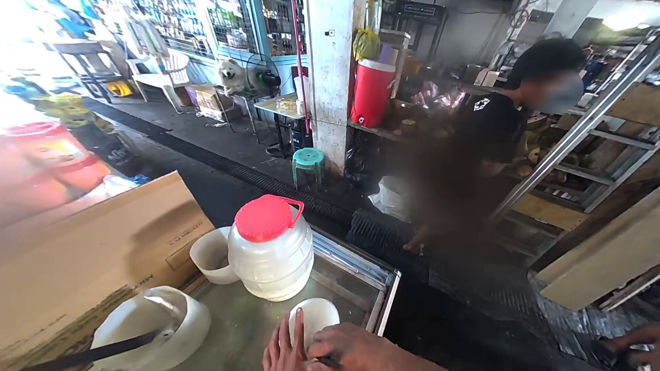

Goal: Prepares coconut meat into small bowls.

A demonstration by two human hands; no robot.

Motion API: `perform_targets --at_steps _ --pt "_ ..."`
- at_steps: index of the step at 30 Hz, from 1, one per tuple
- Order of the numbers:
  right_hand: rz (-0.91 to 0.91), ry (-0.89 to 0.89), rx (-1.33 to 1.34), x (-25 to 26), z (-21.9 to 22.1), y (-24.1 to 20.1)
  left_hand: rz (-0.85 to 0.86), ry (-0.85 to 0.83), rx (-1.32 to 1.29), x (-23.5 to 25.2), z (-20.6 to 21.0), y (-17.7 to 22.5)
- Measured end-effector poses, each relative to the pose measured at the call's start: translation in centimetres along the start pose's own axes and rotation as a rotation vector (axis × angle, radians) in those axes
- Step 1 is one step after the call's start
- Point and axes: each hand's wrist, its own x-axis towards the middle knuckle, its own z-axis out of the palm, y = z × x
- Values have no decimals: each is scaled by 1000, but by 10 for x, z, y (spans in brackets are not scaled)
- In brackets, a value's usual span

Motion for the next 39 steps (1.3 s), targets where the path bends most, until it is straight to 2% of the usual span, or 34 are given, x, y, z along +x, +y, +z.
perform_targets --at_steps 3,6,10,14,18,21,23,25,29,31,34,36,39 --pt "147 -119 -66 -6 -19 2 -47 0 29 0 0 6" --pt "253 -64 -140 -1 -30 18 -56 57 68 0 6 5" --pt "157 76 -120 10 -13 24 -39 105 88 1 12 1" --pt "-9 16 -19 5 3 10 -53 36 16 0 2 5" --pt "103 -92 -67 -6 -17 10 -112 -7 17 4 -5 11" --pt "210 18 -107 -1 -18 26 -156 -75 -17 4 -5 10" --pt "197 118 -85 9 -7 32 -151 -90 -28 7 -6 8" --pt "144 131 -46 10 8 27 -152 -100 -38 6 -4 8" --pt "97 -43 -24 -2 -1 16 -147 -78 -29 6 -2 8" --pt "183 -87 -41 -7 -19 20 -163 -94 -28 7 -1 9" --pt "311 41 -74 -3 -25 34 -176 -104 -41 8 -2 10" --pt "276 137 -69 5 -11 34 -164 -71 -40 6 1 9" --pt "143 86 -3 10 4 22 -149 -49 -47 6 1 8"
